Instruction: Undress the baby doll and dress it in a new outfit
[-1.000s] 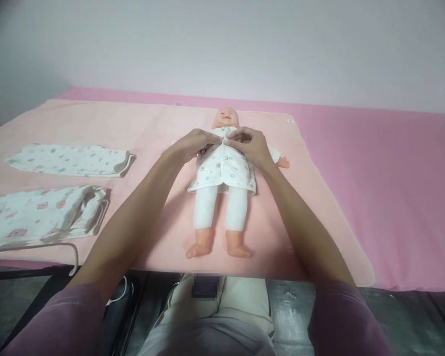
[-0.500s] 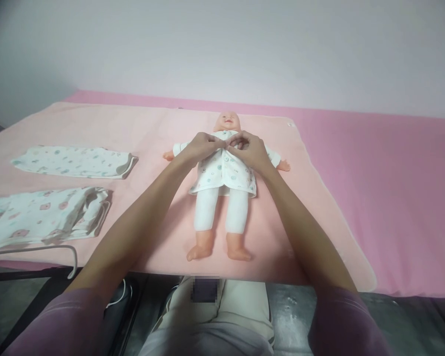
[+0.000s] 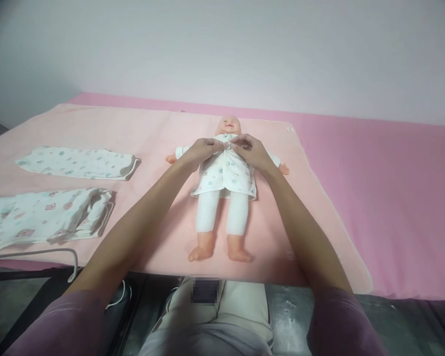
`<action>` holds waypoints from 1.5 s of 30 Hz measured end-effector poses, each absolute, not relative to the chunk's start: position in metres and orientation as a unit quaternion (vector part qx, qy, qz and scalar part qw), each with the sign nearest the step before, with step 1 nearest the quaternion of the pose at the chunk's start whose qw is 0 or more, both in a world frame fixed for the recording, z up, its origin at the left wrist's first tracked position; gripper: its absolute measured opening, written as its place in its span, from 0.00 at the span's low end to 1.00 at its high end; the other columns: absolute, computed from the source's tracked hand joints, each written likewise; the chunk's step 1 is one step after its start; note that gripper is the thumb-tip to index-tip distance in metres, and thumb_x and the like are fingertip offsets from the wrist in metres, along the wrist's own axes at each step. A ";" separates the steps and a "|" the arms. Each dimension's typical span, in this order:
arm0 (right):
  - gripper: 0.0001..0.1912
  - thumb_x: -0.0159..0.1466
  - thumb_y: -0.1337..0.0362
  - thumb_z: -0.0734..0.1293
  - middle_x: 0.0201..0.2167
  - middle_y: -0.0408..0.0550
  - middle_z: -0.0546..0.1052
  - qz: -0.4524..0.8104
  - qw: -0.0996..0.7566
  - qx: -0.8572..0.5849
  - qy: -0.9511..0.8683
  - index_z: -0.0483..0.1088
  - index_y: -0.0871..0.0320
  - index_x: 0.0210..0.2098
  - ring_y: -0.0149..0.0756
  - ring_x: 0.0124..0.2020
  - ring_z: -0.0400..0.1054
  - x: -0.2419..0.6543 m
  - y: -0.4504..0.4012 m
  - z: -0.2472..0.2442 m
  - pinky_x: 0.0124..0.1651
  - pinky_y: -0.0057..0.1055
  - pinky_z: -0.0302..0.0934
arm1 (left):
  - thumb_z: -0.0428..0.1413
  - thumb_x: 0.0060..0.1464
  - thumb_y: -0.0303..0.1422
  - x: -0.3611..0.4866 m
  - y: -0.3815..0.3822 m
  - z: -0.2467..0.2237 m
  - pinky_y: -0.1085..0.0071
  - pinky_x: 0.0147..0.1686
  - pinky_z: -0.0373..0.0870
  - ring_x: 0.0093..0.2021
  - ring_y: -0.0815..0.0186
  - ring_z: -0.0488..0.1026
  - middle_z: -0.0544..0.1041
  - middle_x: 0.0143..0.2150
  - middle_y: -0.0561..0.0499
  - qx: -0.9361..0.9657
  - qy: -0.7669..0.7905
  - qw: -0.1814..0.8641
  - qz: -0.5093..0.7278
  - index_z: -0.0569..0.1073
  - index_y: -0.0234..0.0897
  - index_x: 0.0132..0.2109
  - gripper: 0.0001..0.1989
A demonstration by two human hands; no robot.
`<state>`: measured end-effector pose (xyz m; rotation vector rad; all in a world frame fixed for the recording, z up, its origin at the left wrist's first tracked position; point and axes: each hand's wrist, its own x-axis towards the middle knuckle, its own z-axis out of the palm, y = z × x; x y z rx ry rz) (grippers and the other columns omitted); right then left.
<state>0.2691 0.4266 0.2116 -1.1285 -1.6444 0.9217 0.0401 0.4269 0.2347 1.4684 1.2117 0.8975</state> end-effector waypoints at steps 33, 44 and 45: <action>0.27 0.66 0.34 0.80 0.47 0.49 0.81 0.314 0.476 -0.449 -0.688 0.76 0.48 0.45 0.45 0.45 0.75 0.298 0.474 0.228 0.45 0.42 0.76 | 0.60 0.76 0.40 0.030 0.472 0.211 0.63 0.41 0.67 0.38 0.63 0.73 0.84 0.53 0.46 0.720 0.421 0.260 0.487 0.78 0.42 0.51 0.08; 0.13 0.64 0.56 0.84 0.39 0.49 0.82 0.321 0.366 -0.501 -0.716 0.81 0.52 0.41 0.44 0.40 0.75 0.262 0.416 0.236 0.46 0.41 0.73 | 0.65 0.70 0.41 0.035 0.417 0.238 0.64 0.37 0.62 0.33 0.62 0.68 0.74 0.32 0.50 0.683 0.505 0.374 0.374 0.76 0.39 0.35 0.15; 0.13 0.64 0.55 0.84 0.39 0.49 0.82 0.349 0.361 -0.507 -0.701 0.81 0.53 0.39 0.44 0.40 0.75 0.261 0.420 0.237 0.44 0.40 0.73 | 0.67 0.68 0.41 0.035 0.420 0.239 0.65 0.36 0.61 0.31 0.64 0.66 0.72 0.29 0.51 0.669 0.510 0.395 0.369 0.75 0.39 0.34 0.16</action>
